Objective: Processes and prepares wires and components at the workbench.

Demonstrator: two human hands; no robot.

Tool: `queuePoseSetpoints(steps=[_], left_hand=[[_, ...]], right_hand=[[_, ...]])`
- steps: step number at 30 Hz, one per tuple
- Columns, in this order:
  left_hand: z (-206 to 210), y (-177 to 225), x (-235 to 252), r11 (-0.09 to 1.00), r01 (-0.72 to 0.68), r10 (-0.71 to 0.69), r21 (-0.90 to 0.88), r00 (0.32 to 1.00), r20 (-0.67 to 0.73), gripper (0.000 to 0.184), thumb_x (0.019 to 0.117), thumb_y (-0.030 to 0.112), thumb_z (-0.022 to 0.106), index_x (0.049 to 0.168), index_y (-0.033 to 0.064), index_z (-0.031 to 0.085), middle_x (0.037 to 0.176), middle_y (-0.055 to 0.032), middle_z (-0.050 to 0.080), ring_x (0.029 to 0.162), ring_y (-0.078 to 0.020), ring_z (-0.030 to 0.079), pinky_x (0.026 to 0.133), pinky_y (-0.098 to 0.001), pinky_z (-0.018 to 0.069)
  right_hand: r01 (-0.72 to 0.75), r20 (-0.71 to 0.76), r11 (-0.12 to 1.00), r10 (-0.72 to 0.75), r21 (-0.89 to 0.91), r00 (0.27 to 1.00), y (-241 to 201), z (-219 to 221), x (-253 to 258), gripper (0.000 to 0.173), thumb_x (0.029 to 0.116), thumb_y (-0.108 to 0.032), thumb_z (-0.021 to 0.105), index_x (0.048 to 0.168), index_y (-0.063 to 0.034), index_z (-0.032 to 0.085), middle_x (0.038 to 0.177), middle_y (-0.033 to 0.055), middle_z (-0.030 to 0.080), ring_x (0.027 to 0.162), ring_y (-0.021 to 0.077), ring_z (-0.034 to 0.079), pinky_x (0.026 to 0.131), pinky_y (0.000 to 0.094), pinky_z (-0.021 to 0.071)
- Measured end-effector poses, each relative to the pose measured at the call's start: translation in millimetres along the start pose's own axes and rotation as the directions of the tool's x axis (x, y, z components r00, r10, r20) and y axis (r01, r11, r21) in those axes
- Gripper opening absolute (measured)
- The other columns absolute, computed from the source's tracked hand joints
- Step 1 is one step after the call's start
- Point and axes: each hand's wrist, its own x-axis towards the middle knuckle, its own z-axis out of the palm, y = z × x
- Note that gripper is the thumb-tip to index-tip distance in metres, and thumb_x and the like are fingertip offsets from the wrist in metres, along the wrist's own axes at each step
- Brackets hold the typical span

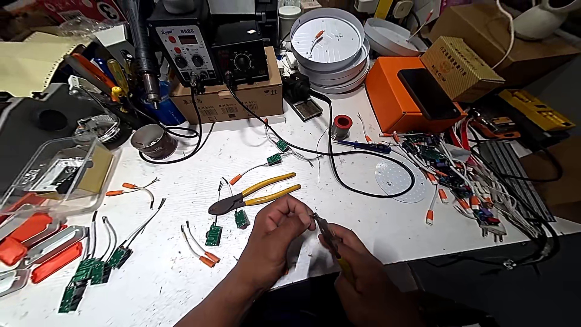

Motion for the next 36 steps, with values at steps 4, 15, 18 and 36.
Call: queuePoseSetpoints(steps=[4,15,18,36], left_hand=[[2.8,-2.2,0.8,0.993,-0.052,0.058,0.108,0.997,-0.049,0.011,0.0993,0.009,0.058,0.091,0.0070,0.065,0.097,-0.0011,0.066,0.083,-0.0053,0.061,0.075,-0.0209,0.0522],[-2.2,-0.4,2.8,0.961,-0.054,0.064,0.272,0.997,-0.030,0.011,0.0977,0.010,0.059,0.089,0.0074,0.066,0.094,-0.0003,0.065,0.086,-0.0065,0.062,0.075,-0.0219,0.0524],[-4.5,1.2,2.4,0.972,0.006,0.003,0.236,0.999,-0.037,0.012,0.0967,0.010,0.058,0.087,0.0075,0.066,0.090,-0.0001,0.066,0.083,-0.0066,0.062,0.075,-0.0230,0.0529],[2.9,0.0,2.5,0.964,-0.016,0.053,0.266,0.990,-0.130,0.011,0.0953,0.007,0.060,0.088,0.0052,0.068,0.094,-0.0036,0.070,0.085,-0.0082,0.065,0.075,-0.0222,0.0541]], right_hand=[[0.015,-0.048,0.996,-0.019,-0.089,0.999,1.6,3.1,1.3,0.049,0.0715,-0.004,0.057,0.118,-0.0074,0.072,0.144,0.0102,0.056,0.118,0.0149,0.063,0.088,0.0331,0.0584],[-0.005,0.130,1.000,0.001,0.029,0.991,1.2,-7.4,2.4,0.058,0.0738,-0.004,0.056,0.130,-0.0080,0.068,0.147,0.0106,0.054,0.118,0.0117,0.063,0.089,0.0299,0.0577],[-0.029,0.216,0.995,0.008,0.093,0.976,0.9,-12.9,3.7,0.058,0.0757,-0.004,0.056,0.133,-0.0051,0.066,0.150,0.0121,0.052,0.122,0.0116,0.062,0.094,0.0292,0.0565],[-0.023,0.284,0.999,0.009,0.048,0.959,-4.5,-20.9,5.5,0.054,0.0771,-0.006,0.056,0.130,-0.0104,0.069,0.138,0.0066,0.062,0.097,0.0070,0.065,0.073,0.0256,0.0555]])
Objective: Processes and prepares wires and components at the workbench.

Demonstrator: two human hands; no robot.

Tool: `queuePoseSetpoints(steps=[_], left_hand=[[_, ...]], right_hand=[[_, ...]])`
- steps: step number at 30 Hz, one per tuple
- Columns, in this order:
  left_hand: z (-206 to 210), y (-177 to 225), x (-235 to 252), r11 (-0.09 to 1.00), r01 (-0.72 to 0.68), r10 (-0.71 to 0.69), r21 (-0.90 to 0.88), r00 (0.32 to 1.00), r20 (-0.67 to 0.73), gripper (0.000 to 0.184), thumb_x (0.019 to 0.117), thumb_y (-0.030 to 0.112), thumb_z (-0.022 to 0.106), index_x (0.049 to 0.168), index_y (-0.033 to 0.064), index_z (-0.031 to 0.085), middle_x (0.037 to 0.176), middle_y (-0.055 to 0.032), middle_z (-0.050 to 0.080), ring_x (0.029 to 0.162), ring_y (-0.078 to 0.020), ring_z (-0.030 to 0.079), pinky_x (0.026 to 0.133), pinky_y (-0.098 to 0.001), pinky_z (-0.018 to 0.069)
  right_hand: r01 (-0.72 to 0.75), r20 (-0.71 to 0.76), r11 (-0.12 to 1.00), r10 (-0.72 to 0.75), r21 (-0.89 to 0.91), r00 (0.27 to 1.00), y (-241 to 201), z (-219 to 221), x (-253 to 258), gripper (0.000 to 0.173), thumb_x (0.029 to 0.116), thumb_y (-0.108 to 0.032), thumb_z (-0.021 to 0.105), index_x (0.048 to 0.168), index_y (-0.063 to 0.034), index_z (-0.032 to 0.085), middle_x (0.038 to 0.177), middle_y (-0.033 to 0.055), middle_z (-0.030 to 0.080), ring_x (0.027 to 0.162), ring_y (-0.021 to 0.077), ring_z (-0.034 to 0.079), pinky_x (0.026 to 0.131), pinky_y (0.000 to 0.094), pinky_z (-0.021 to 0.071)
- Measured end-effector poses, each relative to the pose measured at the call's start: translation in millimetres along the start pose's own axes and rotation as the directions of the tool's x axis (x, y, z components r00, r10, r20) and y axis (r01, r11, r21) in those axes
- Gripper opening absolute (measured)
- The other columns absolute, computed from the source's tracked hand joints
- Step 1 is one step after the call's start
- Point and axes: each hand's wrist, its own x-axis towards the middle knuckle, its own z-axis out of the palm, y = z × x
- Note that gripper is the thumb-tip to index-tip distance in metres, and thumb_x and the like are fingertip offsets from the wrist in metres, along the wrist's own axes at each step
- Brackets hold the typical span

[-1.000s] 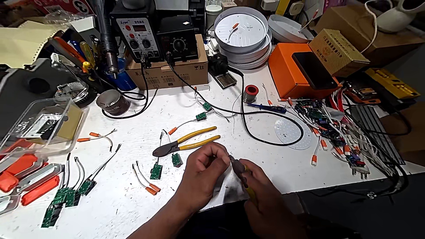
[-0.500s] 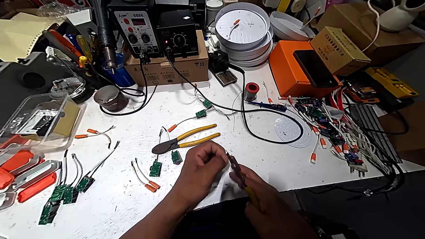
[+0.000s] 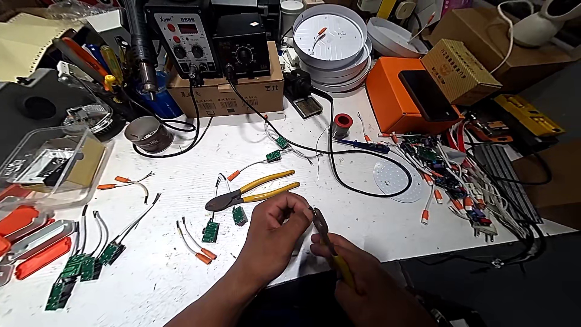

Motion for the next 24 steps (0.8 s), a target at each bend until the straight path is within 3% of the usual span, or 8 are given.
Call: queuePoseSetpoints(steps=[7,16,24], left_hand=[[3.9,-1.7,-0.9,1.000,0.000,-0.001,-0.002,0.999,-0.032,0.009,0.0948,0.007,0.063,0.087,0.0052,0.067,0.092,-0.0034,0.068,0.082,-0.0078,0.063,0.072,-0.0212,0.0533],[2.6,-0.2,-0.5,0.999,0.042,-0.042,-0.006,0.999,-0.025,0.009,0.0956,0.008,0.063,0.088,0.0057,0.067,0.091,-0.0030,0.067,0.080,-0.0087,0.063,0.072,-0.0225,0.0535],[1.0,-0.2,-1.7,0.992,0.107,-0.108,-0.072,0.994,0.001,0.009,0.0959,0.009,0.063,0.090,0.0048,0.067,0.091,-0.0047,0.068,0.081,-0.0104,0.064,0.073,-0.0243,0.0541]], right_hand=[[0.003,-0.004,1.000,-0.003,-0.023,1.000,0.2,-1.0,-0.7,0.052,0.0764,-0.006,0.057,0.127,-0.0104,0.070,0.136,0.0069,0.063,0.097,0.0093,0.067,0.073,0.0296,0.0572],[0.063,-0.045,0.998,-0.064,-0.008,0.997,2.8,0.0,-1.2,0.041,0.0761,-0.006,0.056,0.113,-0.0124,0.073,0.120,0.0016,0.069,0.097,0.0079,0.067,0.073,0.0293,0.0570],[0.039,-0.007,0.999,-0.039,0.016,0.999,0.1,-1.8,-2.8,0.044,0.0766,-0.005,0.056,0.117,-0.0119,0.073,0.122,0.0018,0.068,0.091,0.0065,0.066,0.069,0.0279,0.0550]])
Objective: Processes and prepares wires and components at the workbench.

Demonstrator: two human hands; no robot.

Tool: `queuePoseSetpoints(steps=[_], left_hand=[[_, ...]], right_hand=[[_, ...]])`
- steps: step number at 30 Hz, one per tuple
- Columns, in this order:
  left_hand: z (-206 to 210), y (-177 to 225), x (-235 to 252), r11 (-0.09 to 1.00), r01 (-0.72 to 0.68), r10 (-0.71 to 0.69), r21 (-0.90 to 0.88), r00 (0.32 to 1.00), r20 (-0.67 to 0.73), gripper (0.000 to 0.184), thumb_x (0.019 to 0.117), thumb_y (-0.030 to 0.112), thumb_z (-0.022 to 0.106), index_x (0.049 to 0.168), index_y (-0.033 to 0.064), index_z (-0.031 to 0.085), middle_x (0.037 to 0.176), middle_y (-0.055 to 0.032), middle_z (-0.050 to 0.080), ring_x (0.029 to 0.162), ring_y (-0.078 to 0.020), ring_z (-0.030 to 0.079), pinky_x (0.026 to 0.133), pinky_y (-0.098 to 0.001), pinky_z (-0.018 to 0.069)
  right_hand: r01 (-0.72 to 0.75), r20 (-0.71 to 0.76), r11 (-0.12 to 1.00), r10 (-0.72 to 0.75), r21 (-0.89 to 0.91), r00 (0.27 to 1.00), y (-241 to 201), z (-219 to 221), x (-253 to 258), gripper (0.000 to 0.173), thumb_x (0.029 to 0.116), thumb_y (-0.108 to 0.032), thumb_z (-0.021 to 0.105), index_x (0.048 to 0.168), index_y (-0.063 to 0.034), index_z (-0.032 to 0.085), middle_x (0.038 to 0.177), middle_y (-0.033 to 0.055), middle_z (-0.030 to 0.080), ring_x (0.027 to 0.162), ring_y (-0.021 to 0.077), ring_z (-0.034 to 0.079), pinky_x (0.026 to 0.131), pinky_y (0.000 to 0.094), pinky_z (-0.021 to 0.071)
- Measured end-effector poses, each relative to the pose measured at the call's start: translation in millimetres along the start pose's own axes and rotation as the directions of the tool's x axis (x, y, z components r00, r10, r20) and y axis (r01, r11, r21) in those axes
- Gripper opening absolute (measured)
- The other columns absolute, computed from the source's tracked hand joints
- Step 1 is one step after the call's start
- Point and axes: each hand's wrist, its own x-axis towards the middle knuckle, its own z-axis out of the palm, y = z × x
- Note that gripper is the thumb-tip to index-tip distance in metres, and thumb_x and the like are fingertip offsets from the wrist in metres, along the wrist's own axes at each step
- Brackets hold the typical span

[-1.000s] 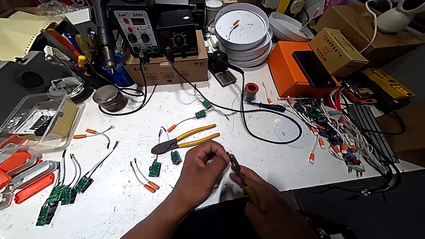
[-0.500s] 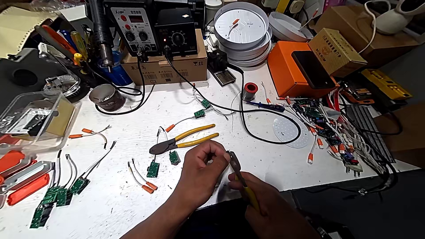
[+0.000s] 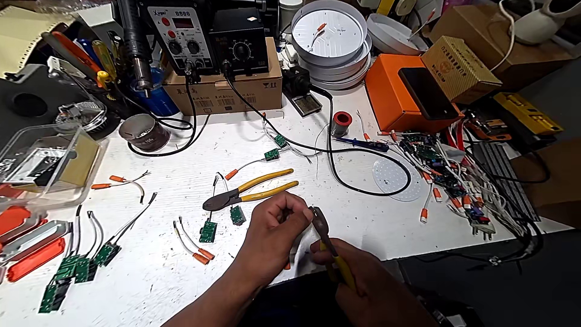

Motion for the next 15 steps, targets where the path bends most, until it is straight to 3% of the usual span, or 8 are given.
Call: queuePoseSetpoints(steps=[3,9,15], left_hand=[[0.6,0.1,0.0,1.000,0.005,-0.005,-0.013,1.000,0.001,0.009,0.0954,0.009,0.064,0.088,0.0051,0.067,0.090,-0.0048,0.067,0.081,-0.0104,0.064,0.073,-0.0241,0.0540],[0.5,0.7,-0.5,0.999,0.024,-0.024,-0.045,1.000,0.007,0.008,0.0951,0.008,0.063,0.088,0.0048,0.067,0.091,-0.0054,0.068,0.083,-0.0116,0.065,0.077,-0.0260,0.0553],[0.4,0.7,-0.8,0.998,0.027,-0.026,-0.058,1.000,0.008,0.008,0.0952,0.007,0.063,0.088,0.0048,0.067,0.092,-0.0057,0.068,0.084,-0.0123,0.066,0.080,-0.0284,0.0570]], right_hand=[[0.000,0.002,1.000,0.000,-0.008,1.000,-0.1,-0.2,-0.6,0.045,0.0762,-0.006,0.057,0.117,-0.0127,0.073,0.121,0.0009,0.069,0.089,0.0063,0.065,0.067,0.0273,0.0545],[0.002,-0.007,1.000,-0.002,0.004,1.000,0.0,-0.3,-1.1,0.042,0.0760,-0.004,0.056,0.113,-0.0119,0.073,0.121,0.0009,0.070,0.097,0.0071,0.067,0.074,0.0281,0.0566],[0.030,-0.036,1.000,-0.031,-0.007,0.999,0.6,0.2,-1.8,0.037,0.0769,-0.005,0.055,0.108,-0.0123,0.073,0.112,0.0014,0.071,0.094,0.0079,0.067,0.073,0.0288,0.0566]])
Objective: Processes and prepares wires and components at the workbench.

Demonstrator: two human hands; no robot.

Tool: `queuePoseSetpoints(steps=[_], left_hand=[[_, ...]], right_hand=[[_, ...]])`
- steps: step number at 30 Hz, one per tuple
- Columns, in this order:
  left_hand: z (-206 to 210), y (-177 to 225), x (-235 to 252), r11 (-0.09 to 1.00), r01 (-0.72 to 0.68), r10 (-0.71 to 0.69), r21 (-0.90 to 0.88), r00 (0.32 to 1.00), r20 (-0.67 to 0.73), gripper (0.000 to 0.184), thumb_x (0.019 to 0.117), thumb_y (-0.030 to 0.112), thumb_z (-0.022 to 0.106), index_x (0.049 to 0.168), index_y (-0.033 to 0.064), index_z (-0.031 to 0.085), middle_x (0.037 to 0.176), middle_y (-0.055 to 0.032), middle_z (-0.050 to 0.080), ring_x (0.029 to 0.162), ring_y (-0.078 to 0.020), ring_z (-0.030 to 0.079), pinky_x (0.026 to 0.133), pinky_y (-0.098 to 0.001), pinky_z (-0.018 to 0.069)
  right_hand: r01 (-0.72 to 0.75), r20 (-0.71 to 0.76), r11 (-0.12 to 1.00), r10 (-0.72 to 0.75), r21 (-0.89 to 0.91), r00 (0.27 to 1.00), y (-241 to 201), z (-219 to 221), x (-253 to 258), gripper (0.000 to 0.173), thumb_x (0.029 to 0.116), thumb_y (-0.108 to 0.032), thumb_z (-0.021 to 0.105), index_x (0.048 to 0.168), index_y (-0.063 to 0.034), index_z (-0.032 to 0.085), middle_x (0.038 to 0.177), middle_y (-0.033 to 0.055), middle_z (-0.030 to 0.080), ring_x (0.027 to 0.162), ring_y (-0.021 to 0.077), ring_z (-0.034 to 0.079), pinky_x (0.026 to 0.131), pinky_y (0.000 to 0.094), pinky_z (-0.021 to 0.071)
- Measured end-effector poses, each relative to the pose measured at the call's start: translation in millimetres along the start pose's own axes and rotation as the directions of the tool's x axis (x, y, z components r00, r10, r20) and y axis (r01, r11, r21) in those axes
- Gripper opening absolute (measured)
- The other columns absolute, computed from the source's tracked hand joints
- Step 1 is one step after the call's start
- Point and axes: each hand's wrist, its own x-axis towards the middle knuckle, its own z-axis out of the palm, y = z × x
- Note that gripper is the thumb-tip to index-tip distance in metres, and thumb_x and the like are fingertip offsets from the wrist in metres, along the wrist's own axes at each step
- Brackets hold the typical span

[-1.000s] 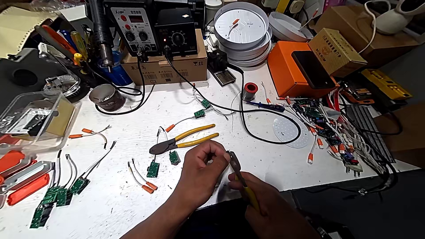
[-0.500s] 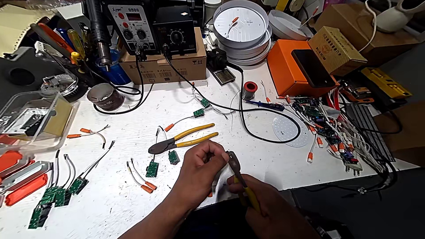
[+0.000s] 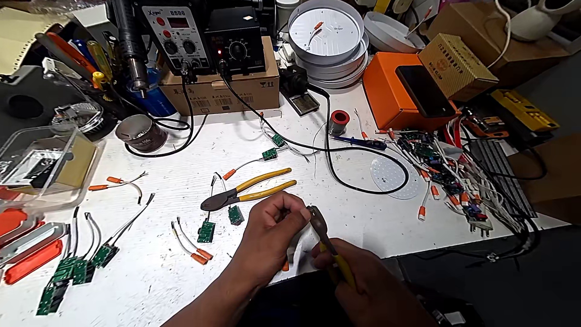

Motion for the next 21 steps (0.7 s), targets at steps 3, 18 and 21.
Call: queuePoseSetpoints(steps=[3,18,21], left_hand=[[-0.5,-0.2,0.0,1.000,0.008,-0.008,-0.017,1.000,0.004,0.008,0.0952,0.007,0.063,0.088,0.0047,0.066,0.091,-0.0059,0.067,0.083,-0.0128,0.066,0.080,-0.0293,0.0571],[1.0,-1.0,-1.6,0.999,-0.011,0.012,-0.051,1.000,0.003,0.008,0.0954,0.007,0.063,0.089,0.0040,0.067,0.095,-0.0063,0.068,0.086,-0.0128,0.066,0.082,-0.0295,0.0575],[0.0,-1.2,-0.9,0.999,-0.015,0.015,-0.039,1.000,0.016,0.008,0.0956,0.007,0.064,0.089,0.0041,0.067,0.096,-0.0064,0.068,0.087,-0.0126,0.066,0.081,-0.0286,0.0568]], right_hand=[[0.000,-0.008,1.000,0.000,0.005,1.000,0.1,0.9,-0.1,0.034,0.0776,-0.006,0.055,0.106,-0.0126,0.072,0.110,0.0011,0.071,0.094,0.0088,0.068,0.071,0.0298,0.0565],[-0.016,-0.109,0.990,0.001,-0.138,0.994,-4.0,8.8,-1.2,0.029,0.0771,-0.009,0.057,0.102,-0.0107,0.072,0.108,0.0028,0.070,0.084,0.0101,0.067,0.064,0.0314,0.0558],[-0.009,-0.127,0.985,-0.013,-0.172,0.992,-3.8,8.9,-1.3,0.030,0.0762,-0.010,0.057,0.103,-0.0109,0.072,0.107,0.0027,0.070,0.080,0.0098,0.066,0.061,0.0311,0.0548]])
